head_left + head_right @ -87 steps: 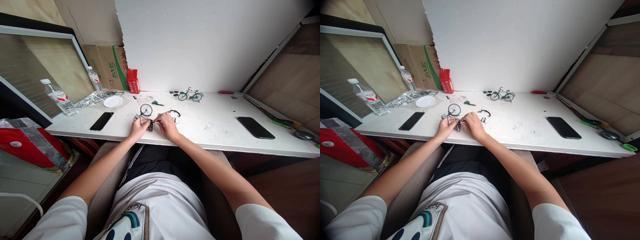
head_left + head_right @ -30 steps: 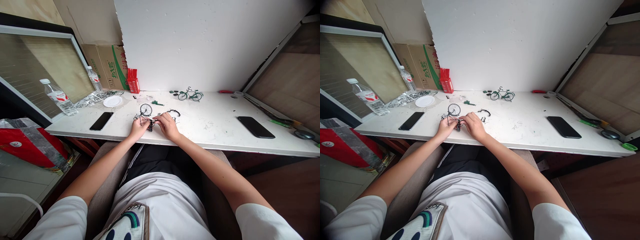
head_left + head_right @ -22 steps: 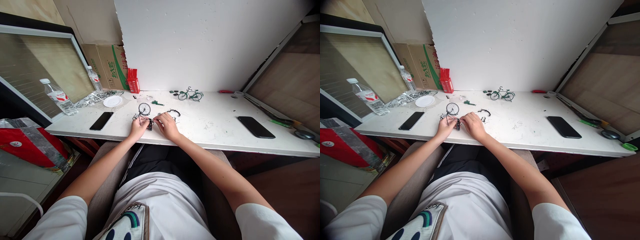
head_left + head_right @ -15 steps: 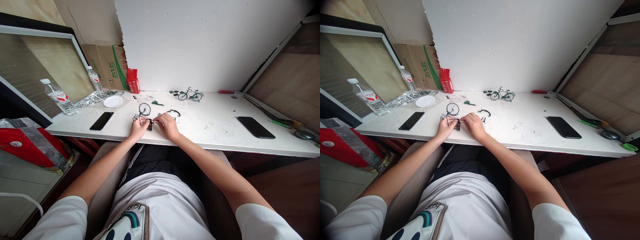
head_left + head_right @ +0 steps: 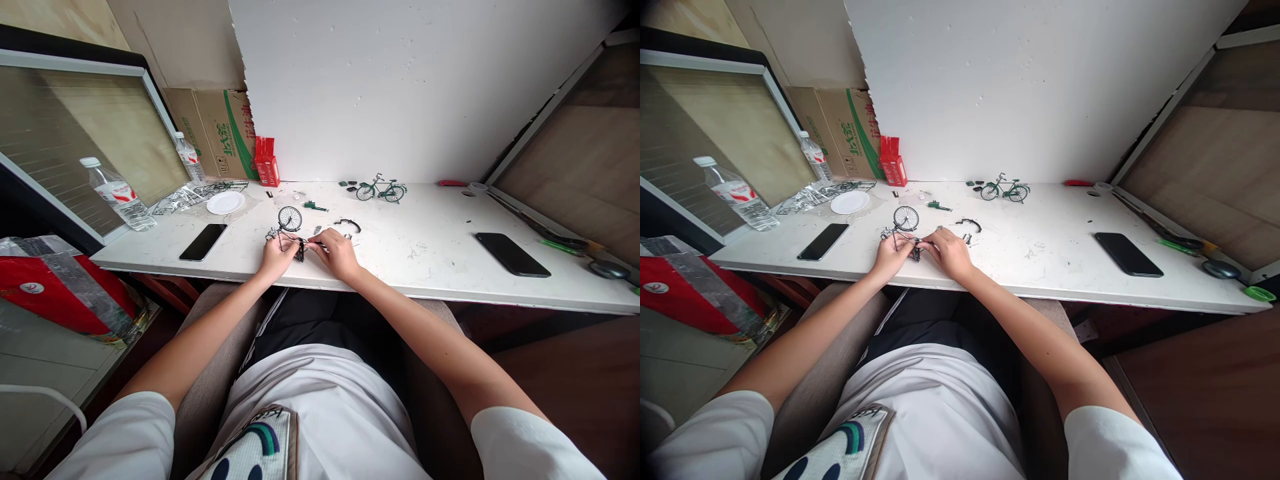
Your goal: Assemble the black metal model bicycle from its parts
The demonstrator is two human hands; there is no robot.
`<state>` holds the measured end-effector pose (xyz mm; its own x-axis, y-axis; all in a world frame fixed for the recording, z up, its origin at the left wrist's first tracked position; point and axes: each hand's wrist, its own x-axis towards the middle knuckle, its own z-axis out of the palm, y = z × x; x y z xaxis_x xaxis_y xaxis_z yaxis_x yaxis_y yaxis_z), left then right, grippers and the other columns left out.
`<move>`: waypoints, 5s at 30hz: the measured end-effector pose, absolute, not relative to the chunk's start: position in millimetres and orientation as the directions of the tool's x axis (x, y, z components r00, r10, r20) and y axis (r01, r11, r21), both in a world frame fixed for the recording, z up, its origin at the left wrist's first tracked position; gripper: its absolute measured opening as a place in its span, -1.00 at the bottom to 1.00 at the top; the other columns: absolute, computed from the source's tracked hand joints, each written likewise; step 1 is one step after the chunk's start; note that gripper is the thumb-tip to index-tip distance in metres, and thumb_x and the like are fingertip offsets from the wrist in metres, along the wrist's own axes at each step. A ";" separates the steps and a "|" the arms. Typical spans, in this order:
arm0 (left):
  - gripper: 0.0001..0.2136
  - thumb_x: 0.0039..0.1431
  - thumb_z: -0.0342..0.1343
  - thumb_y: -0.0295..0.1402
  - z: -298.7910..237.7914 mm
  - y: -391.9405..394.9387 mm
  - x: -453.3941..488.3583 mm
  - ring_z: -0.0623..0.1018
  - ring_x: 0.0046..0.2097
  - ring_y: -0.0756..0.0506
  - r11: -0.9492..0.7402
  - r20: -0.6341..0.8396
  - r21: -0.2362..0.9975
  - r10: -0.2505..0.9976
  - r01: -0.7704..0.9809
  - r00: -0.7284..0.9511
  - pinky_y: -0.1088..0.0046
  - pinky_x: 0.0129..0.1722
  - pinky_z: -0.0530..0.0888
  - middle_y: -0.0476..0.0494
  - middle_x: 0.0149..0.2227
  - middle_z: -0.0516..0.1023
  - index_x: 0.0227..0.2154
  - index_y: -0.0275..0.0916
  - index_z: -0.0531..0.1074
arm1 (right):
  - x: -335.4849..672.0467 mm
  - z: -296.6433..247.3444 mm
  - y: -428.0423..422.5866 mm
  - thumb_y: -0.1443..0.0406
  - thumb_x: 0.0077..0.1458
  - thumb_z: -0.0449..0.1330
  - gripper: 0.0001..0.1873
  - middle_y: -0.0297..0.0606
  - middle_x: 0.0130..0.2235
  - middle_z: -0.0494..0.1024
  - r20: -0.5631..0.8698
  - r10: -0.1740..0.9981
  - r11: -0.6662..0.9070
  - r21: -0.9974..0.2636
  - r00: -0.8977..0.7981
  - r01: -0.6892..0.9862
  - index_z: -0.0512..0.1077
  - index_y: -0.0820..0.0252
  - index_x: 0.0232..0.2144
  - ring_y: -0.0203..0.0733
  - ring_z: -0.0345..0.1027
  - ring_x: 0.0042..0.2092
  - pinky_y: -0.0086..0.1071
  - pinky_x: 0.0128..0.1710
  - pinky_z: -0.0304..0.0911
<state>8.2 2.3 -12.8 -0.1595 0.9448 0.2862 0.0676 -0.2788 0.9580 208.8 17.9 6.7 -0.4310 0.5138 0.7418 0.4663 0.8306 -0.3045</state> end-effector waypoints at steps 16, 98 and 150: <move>-0.71 0.10 0.37 -0.21 -14.6 2.3 8.2 0.60 -0.38 -0.07 -0.284 0.290 0.957 0.946 0.064 -0.147 0.43 -0.36 0.53 -0.15 -0.37 0.64 -0.21 -0.28 0.52 | 204.0 7.0 14.0 0.12 0.50 0.06 -0.77 -0.15 -0.17 0.60 0.714 0.575 0.773 -0.312 -0.400 0.553 0.41 0.10 -0.14 -0.10 0.47 -0.16 -0.29 -0.34 0.23; -0.75 0.12 0.26 -0.29 -14.8 1.3 5.8 0.66 -0.24 -0.14 -0.315 0.351 0.917 0.928 0.243 -0.124 0.36 -0.22 0.58 -0.17 -0.31 0.65 -0.15 -0.26 0.52 | 205.1 8.2 12.0 0.24 0.40 0.08 -0.78 -0.25 -0.29 0.63 0.579 0.630 0.772 -0.394 -0.517 0.500 0.32 0.11 0.05 -0.10 0.51 -0.26 -0.35 -0.28 0.26; -0.73 0.09 0.28 -0.30 -9.7 -2.3 8.6 0.64 -0.26 -0.13 -0.299 0.329 0.930 0.937 0.215 -0.119 0.35 -0.21 0.56 -0.13 -0.33 0.63 -0.15 -0.25 0.49 | 205.1 9.3 11.2 0.24 0.40 0.07 -0.77 -0.23 -0.26 0.63 0.563 0.632 0.772 -0.393 -0.533 0.500 0.33 0.10 0.06 -0.09 0.51 -0.27 -0.34 -0.28 0.26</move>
<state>8.6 -2.3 -9.7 -0.1192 0.9368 0.3288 0.2150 -0.2990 0.9297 205.1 11.2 9.3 -0.5328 0.6318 0.5630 0.5000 0.7718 -0.3929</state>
